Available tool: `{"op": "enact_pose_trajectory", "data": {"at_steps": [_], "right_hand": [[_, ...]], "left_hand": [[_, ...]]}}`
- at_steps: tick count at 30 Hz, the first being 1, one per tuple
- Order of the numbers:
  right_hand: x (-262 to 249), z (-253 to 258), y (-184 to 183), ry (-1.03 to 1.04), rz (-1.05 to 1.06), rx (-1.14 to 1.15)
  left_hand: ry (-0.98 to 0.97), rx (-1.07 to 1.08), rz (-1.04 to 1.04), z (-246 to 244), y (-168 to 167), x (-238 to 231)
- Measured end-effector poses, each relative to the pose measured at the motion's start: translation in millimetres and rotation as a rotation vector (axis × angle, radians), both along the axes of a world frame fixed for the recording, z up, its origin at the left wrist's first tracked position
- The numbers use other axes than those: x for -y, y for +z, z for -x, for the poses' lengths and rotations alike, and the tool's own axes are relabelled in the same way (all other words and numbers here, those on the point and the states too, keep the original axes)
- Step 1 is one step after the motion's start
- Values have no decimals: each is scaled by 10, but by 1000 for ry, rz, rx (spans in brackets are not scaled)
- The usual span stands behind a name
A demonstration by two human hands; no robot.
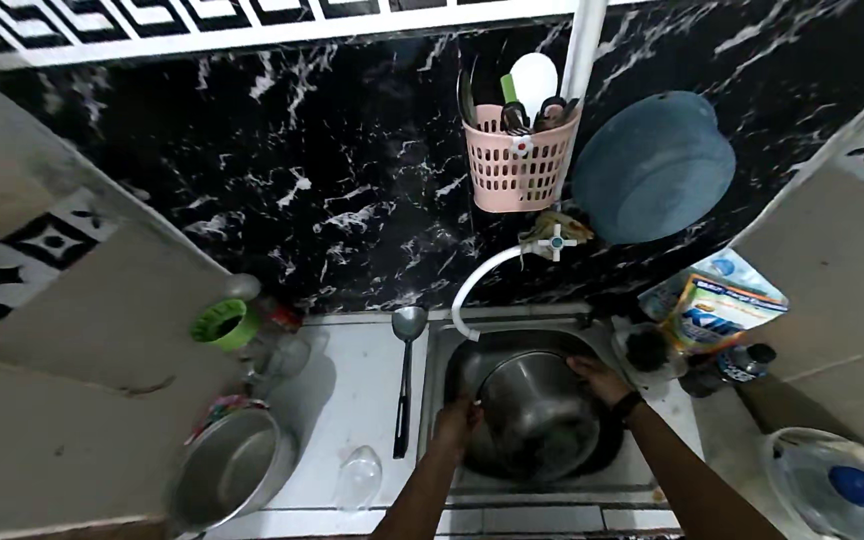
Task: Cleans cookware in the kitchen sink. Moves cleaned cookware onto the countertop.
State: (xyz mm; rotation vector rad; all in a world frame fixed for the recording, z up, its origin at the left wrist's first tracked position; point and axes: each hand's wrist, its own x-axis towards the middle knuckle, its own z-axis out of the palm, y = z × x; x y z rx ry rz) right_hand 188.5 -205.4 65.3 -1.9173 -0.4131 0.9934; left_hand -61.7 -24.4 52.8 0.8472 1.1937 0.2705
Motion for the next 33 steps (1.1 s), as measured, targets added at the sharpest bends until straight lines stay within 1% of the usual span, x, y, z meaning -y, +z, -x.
{"op": "enact_pose_trajectory", "data": {"at_steps": [2, 5, 6, 8, 9, 10, 11, 13, 14, 15, 17, 19, 21, 22, 23, 24, 26, 27, 28, 29, 30, 31, 32, 33], "right_hand": [[56, 22, -23, 25, 43, 35], [79, 26, -103, 88, 136, 79], [96, 9, -104, 73, 149, 83], [200, -16, -81, -18, 154, 95], [249, -31, -55, -76, 128, 102], [285, -42, 5, -139, 88, 103], [327, -41, 75, -180, 60, 97], [421, 5, 178, -177, 78, 135], [458, 15, 244, -171, 99, 170], [487, 30, 340, -206, 82, 191], [614, 37, 579, -286, -9, 258], [890, 51, 865, -320, -102, 350], [1033, 55, 1154, -331, -223, 458], [1043, 96, 1185, -320, -274, 469], [997, 165, 1085, -324, -268, 443], [916, 243, 817, -345, -227, 393], [808, 496, 215, -355, -59, 230], [828, 604, 87, -364, -2, 190], [712, 522, 190, -372, -5, 187], [559, 400, 430, -375, -52, 213], [551, 429, 641, -368, -68, 232], [663, 524, 730, -343, -51, 232], [677, 494, 661, -338, -75, 273], [626, 399, 466, -353, -122, 279]], "left_hand": [[-96, 54, -126, -106, -64, 28], [-299, 18, -202, -301, -47, 101], [-306, 6, -236, -367, -40, 143], [-251, -1, -363, -401, -55, 230], [-233, -4, -430, -379, -80, 233], [-238, 14, -453, -360, -140, 211], [-258, 42, -403, -350, -201, 201], [-235, 93, -186, -391, -174, 301], [-189, 131, -113, -485, -74, 389], [-149, 182, -65, -581, 97, 460], [-72, 232, -59, -712, 508, 566], [-70, 262, -116, -675, 928, 703], [-129, 345, -255, -569, 1224, 801], [-165, 354, -339, -514, 1242, 833], [-182, 306, -394, -493, 1151, 838], [-172, 182, -419, -505, 934, 812], [-167, -56, -310, -416, 320, 766], [-187, -117, -267, -327, 183, 785], [-192, -121, -282, -393, 269, 690], [-179, -98, -341, -501, 494, 553], [-158, -103, -376, -483, 710, 554], [-174, -103, -356, -369, 815, 645], [-178, -76, -375, -384, 767, 662], [-191, -40, -377, -470, 596, 617]]}}
